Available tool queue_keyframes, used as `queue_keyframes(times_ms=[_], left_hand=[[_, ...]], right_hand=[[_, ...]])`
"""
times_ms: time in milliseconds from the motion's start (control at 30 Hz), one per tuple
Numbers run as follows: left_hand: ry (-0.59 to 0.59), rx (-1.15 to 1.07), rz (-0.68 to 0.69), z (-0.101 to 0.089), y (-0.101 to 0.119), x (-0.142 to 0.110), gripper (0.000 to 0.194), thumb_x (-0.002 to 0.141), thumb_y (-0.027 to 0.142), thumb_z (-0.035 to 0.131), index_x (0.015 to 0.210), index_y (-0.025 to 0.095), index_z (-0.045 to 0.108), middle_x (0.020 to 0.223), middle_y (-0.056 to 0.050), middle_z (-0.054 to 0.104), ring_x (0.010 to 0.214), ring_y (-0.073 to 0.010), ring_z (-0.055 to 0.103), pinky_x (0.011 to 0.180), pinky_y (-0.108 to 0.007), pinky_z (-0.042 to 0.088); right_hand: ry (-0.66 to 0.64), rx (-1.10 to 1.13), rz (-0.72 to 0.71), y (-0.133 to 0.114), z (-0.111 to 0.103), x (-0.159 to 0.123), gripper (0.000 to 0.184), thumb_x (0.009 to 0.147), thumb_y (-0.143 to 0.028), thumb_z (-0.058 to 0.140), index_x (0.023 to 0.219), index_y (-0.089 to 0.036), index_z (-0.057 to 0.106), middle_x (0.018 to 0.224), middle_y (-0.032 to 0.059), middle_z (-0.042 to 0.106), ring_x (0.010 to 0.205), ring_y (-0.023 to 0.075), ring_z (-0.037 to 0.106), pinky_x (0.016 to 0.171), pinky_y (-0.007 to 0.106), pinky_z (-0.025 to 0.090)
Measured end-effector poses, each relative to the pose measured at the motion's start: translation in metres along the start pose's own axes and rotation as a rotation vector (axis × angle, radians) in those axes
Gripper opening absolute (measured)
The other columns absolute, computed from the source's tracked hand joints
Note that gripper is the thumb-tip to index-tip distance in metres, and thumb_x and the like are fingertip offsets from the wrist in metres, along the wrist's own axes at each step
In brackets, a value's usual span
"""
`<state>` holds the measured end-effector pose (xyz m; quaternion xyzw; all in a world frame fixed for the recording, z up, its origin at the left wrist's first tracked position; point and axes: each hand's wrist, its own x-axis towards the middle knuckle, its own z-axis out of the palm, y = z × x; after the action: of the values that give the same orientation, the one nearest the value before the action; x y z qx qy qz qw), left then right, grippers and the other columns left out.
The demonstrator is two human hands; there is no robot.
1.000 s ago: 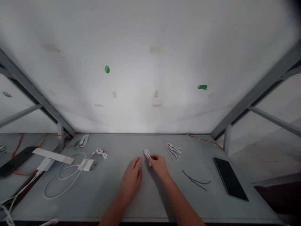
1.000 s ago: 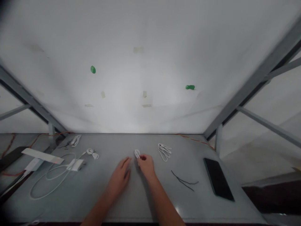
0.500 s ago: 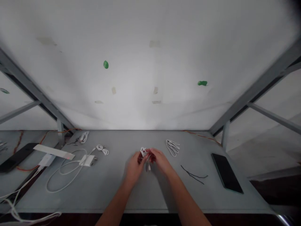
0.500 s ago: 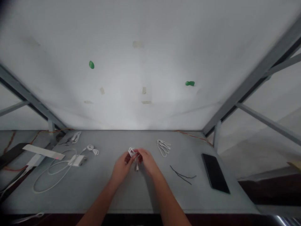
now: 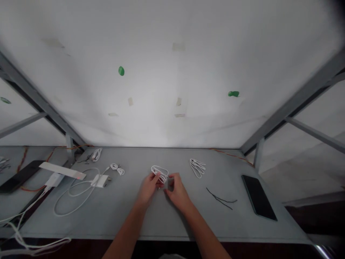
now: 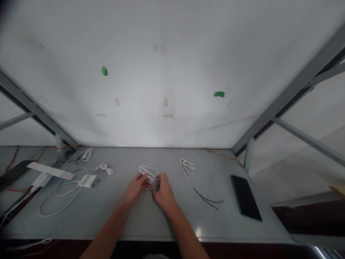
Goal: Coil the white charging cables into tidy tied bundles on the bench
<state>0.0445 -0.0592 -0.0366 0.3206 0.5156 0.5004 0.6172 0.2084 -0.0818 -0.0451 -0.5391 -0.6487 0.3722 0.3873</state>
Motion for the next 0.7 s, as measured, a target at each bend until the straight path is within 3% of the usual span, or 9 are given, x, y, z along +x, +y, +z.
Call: queue_keyframes(times_ms=[67, 167, 300, 433, 533, 600, 700], left_hand=[[0.009, -0.1, -0.04, -0.001, -0.001, 0.001, 0.055, 0.068, 0.063, 0.088, 0.09, 0.015, 0.073, 0.082, -0.007, 0.075, 0.071, -0.0169, 0.069, 0.065, -0.027, 0.054], [0.01, -0.161, -0.055, -0.005, -0.002, 0.003, 0.057, 0.065, 0.062, 0.09, 0.09, 0.015, 0.072, 0.082, -0.007, 0.075, 0.068, -0.0157, 0.067, 0.064, -0.027, 0.053], [0.006, -0.031, 0.013, -0.019, 0.003, 0.007, 0.057, 0.068, 0.063, 0.088, 0.095, 0.015, 0.072, 0.086, -0.007, 0.076, 0.072, -0.0169, 0.068, 0.064, -0.027, 0.052], [0.065, 0.148, 0.088, -0.036, 0.01, 0.012, 0.056, 0.066, 0.06, 0.089, 0.096, 0.015, 0.073, 0.084, -0.005, 0.074, 0.068, -0.0158, 0.064, 0.061, -0.026, 0.049], [0.053, 0.154, 0.07, -0.044, 0.014, 0.012, 0.06, 0.065, 0.06, 0.089, 0.104, 0.016, 0.074, 0.09, -0.006, 0.075, 0.067, -0.0153, 0.063, 0.057, -0.025, 0.045], [0.046, 0.148, 0.055, -0.046, 0.014, 0.01, 0.061, 0.066, 0.06, 0.09, 0.106, 0.016, 0.074, 0.095, -0.006, 0.075, 0.068, -0.0149, 0.063, 0.057, -0.024, 0.044], [0.022, 0.111, 0.029, -0.046, 0.012, 0.006, 0.063, 0.065, 0.059, 0.092, 0.107, 0.016, 0.074, 0.096, -0.007, 0.074, 0.072, -0.0156, 0.064, 0.061, -0.025, 0.046]], right_hand=[[0.062, -0.07, 0.03, -0.001, 0.008, 0.004, 0.042, 0.073, -0.012, 0.066, 0.112, -0.022, 0.054, 0.106, 0.0053, 0.059, 0.086, 0.0221, 0.061, 0.082, 0.038, 0.054], [0.056, -0.19, -0.064, -0.004, 0.011, 0.012, 0.039, 0.074, -0.004, 0.062, 0.109, -0.022, 0.056, 0.116, 0.0103, 0.058, 0.106, 0.0268, 0.059, 0.096, 0.042, 0.052], [-0.165, -0.308, -0.212, -0.013, 0.0, 0.026, 0.035, 0.078, -0.002, 0.068, 0.107, -0.021, 0.063, 0.127, 0.0128, 0.06, 0.12, 0.0296, 0.052, 0.107, 0.043, 0.045], [-0.427, -0.4, -0.264, -0.02, -0.011, 0.032, 0.015, 0.085, -0.006, 0.07, 0.092, -0.02, 0.068, 0.112, 0.0087, 0.065, 0.111, 0.0261, 0.055, 0.1, 0.038, 0.045], [-0.586, -0.426, -0.33, -0.021, -0.017, 0.025, 0.015, 0.086, -0.005, 0.066, 0.086, -0.02, 0.065, 0.104, 0.0068, 0.066, 0.105, 0.0238, 0.057, 0.093, 0.034, 0.044], [-0.579, -0.348, -0.294, -0.019, -0.02, 0.018, 0.014, 0.087, -0.006, 0.063, 0.088, -0.02, 0.061, 0.1, 0.0059, 0.067, 0.097, 0.0217, 0.059, 0.087, 0.032, 0.045], [-0.408, -0.069, -0.138, -0.013, -0.021, 0.013, 0.006, 0.096, -0.019, 0.055, 0.091, -0.023, 0.055, 0.088, 0.0018, 0.066, 0.083, 0.0187, 0.06, 0.078, 0.031, 0.046]])
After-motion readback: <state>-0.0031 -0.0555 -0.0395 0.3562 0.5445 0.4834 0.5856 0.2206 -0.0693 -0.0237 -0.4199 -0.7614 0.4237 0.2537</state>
